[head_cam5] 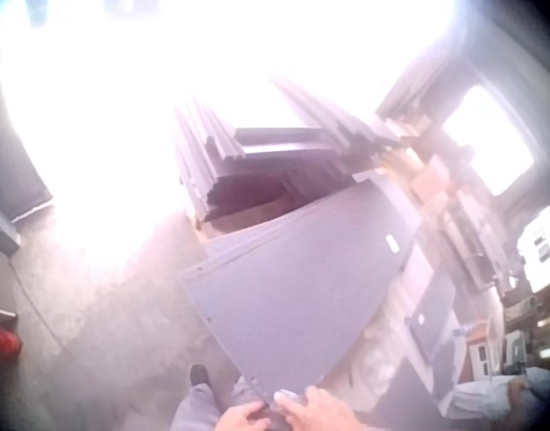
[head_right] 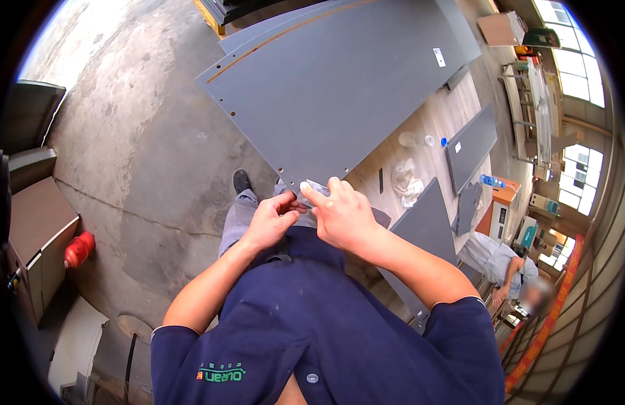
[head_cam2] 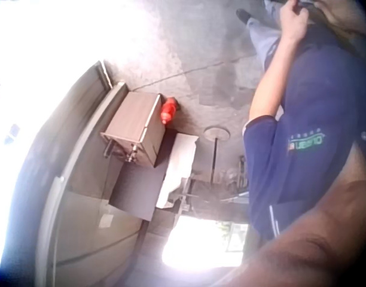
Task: The person cleans flat wooden panels by scraping a label off with a small tool, applying liquid from a bottle to a cloth, and wiping the surface and edges of each panel by hand before stacking them.
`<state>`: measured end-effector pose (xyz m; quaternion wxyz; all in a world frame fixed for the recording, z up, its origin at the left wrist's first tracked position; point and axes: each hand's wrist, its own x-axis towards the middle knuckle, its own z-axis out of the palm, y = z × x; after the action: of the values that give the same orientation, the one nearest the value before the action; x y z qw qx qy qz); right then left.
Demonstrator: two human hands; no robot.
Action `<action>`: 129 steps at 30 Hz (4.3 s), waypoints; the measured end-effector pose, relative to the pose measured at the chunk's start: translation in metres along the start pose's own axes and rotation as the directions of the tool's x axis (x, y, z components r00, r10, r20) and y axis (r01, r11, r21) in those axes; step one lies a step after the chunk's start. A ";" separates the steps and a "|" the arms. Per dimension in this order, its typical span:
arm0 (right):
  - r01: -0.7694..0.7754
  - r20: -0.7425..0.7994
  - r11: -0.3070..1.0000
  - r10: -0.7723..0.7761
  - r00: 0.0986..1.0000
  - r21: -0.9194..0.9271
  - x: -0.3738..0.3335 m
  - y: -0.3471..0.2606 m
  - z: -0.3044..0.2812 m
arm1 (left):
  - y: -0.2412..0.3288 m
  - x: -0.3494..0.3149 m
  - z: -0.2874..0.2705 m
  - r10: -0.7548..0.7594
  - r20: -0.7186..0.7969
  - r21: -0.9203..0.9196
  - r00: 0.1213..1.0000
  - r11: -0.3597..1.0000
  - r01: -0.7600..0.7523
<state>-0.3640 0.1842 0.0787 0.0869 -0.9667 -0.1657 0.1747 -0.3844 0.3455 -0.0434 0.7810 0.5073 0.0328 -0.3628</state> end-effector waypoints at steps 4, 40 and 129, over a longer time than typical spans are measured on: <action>-0.026 -0.024 1.000 0.027 0.999 0.018 0.007 -0.004 0.003 | -0.001 0.001 -0.003 -0.017 0.009 0.020 1.000 1.000 0.016; -0.042 -0.066 0.997 0.046 0.997 0.057 0.188 -0.034 -0.027 | 0.032 0.022 -0.009 -0.106 -0.214 -0.038 0.971 0.994 0.100; -0.370 -0.046 0.074 0.995 0.084 0.926 -0.037 0.488 0.150 | 0.136 0.317 0.142 0.112 0.731 0.658 0.674 -0.378 -0.651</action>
<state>-0.3102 -0.2658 -0.1591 0.4076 -0.7236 0.5343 -0.1574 -0.1153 0.0905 -0.0035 0.1703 0.7976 -0.5781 -0.0253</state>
